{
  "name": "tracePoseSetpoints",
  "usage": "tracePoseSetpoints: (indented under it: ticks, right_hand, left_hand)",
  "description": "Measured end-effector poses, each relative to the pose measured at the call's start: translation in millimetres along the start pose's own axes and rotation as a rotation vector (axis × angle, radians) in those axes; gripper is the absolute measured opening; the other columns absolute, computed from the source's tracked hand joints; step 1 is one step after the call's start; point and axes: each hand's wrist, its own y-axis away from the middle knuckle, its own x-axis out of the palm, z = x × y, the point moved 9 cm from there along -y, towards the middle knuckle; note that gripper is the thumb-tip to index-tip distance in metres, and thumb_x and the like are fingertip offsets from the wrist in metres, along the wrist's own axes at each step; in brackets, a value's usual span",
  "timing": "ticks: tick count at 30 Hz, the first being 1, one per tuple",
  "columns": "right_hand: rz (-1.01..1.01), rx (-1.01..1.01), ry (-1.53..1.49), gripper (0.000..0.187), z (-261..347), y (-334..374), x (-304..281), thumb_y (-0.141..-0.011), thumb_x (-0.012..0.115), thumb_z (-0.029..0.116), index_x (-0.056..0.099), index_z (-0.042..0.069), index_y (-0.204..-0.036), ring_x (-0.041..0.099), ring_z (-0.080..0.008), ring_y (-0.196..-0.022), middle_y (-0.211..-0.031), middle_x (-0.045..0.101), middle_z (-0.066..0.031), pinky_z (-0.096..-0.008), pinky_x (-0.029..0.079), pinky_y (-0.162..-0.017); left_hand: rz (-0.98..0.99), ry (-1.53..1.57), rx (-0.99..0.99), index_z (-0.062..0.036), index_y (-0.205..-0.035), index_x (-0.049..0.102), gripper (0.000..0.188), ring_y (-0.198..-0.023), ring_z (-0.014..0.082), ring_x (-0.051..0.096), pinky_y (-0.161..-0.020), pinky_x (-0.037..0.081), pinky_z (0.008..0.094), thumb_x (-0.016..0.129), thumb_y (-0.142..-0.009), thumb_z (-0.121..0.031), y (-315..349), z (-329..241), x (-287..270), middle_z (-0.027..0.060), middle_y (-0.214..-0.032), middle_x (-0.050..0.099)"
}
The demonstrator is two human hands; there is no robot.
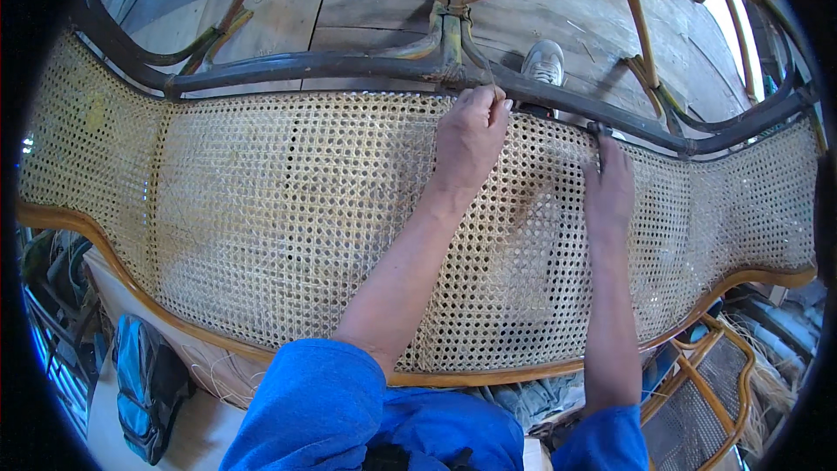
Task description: The person weaves thin cane strips into the frame of a rattan chair seat using a hammer. They repeatedly insert the cane into the frame slots and tap it down to secure the weave, working methodically along the edge of the chair.
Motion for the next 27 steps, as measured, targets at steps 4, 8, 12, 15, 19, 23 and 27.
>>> tracePoseSetpoints:
  ticks: [4, 8, 12, 15, 19, 23, 27]
  right_hand:
    - [0.221, 0.327, 0.142, 0.043, -52, 54, -10, -0.084, 0.065, 0.019, 0.054, 0.001, -0.122, 0.058, -0.0340, -0.102, -0.113, 0.057, -0.0197, -0.0417, 0.046, -0.090]
    - [0.208, 0.272, -0.077, 0.032, -64, 63, -12, -0.088, 0.059, 0.021, 0.058, 0.000, -0.112, 0.062, -0.0278, -0.081, -0.090, 0.061, -0.0145, -0.0365, 0.050, -0.076]
    - [0.312, 0.435, -0.732, 0.025, -16, 67, -8, -0.097, 0.049, 0.024, 0.056, 0.001, -0.099, 0.053, -0.0099, -0.055, -0.070, 0.054, -0.0034, -0.0262, 0.045, -0.050]
    - [0.435, 0.444, -0.782, 0.028, 0, 68, 8, -0.099, 0.045, 0.028, 0.054, 0.002, -0.092, 0.049, -0.0098, -0.049, -0.065, 0.050, -0.0019, -0.0269, 0.042, -0.045]
    - [0.497, 0.412, -0.684, 0.031, 7, 70, 23, -0.098, 0.046, 0.030, 0.053, 0.000, -0.091, 0.049, -0.0124, -0.045, -0.062, 0.050, -0.0043, -0.0295, 0.043, -0.046]
    - [0.429, 0.297, -0.487, 0.033, 15, 67, 18, -0.097, 0.048, 0.029, 0.054, -0.002, -0.094, 0.057, -0.0211, -0.052, -0.065, 0.057, -0.0125, -0.0363, 0.046, -0.052]
    - [0.324, 0.214, -0.348, 0.034, 27, 62, 6, -0.097, 0.048, 0.031, 0.054, -0.003, -0.098, 0.062, -0.0318, -0.064, -0.072, 0.061, -0.0208, -0.0427, 0.048, -0.063]
  left_hand:
    - [0.073, 0.044, -0.131, -0.0004, -0.092, 0.063, 0.016, -0.077, 0.0222, 0.066, -0.070, 0.052, 0.0334, 0.068, -0.085, -0.014, -4, 8, 3, 0.0124, -0.087, 0.068]
    - [0.123, 0.043, -0.203, -0.0012, -0.094, 0.062, 0.022, -0.077, 0.0216, 0.065, -0.069, 0.051, 0.0330, 0.070, -0.084, -0.019, -4, 9, 11, 0.0124, -0.087, 0.068]
    - [0.098, -0.076, -0.124, -0.0017, -0.089, 0.063, 0.022, -0.069, 0.0239, 0.065, -0.066, 0.051, 0.0347, 0.071, -0.083, -0.021, -7, 9, 12, 0.0118, -0.078, 0.067]
    - [0.106, -0.112, -0.125, -0.0014, -0.084, 0.060, 0.023, -0.070, 0.0299, 0.064, -0.066, 0.050, 0.0398, 0.071, -0.082, -0.022, -6, 9, 16, 0.0133, -0.077, 0.065]
    - [0.095, -0.182, -0.147, -0.0013, -0.082, 0.059, 0.024, -0.074, 0.0345, 0.064, -0.067, 0.050, 0.0443, 0.069, -0.083, -0.023, -6, 11, 19, 0.0152, -0.078, 0.065]
    - [0.054, -0.306, -0.157, -0.0021, -0.083, 0.062, 0.024, -0.072, 0.0346, 0.065, -0.066, 0.049, 0.0434, 0.069, -0.083, -0.025, -7, 11, 19, 0.0161, -0.076, 0.066]
    - [0.052, -0.311, -0.143, -0.0028, -0.083, 0.061, 0.024, -0.074, 0.0357, 0.065, -0.067, 0.049, 0.0449, 0.068, -0.084, -0.025, -7, 8, 19, 0.0159, -0.078, 0.067]
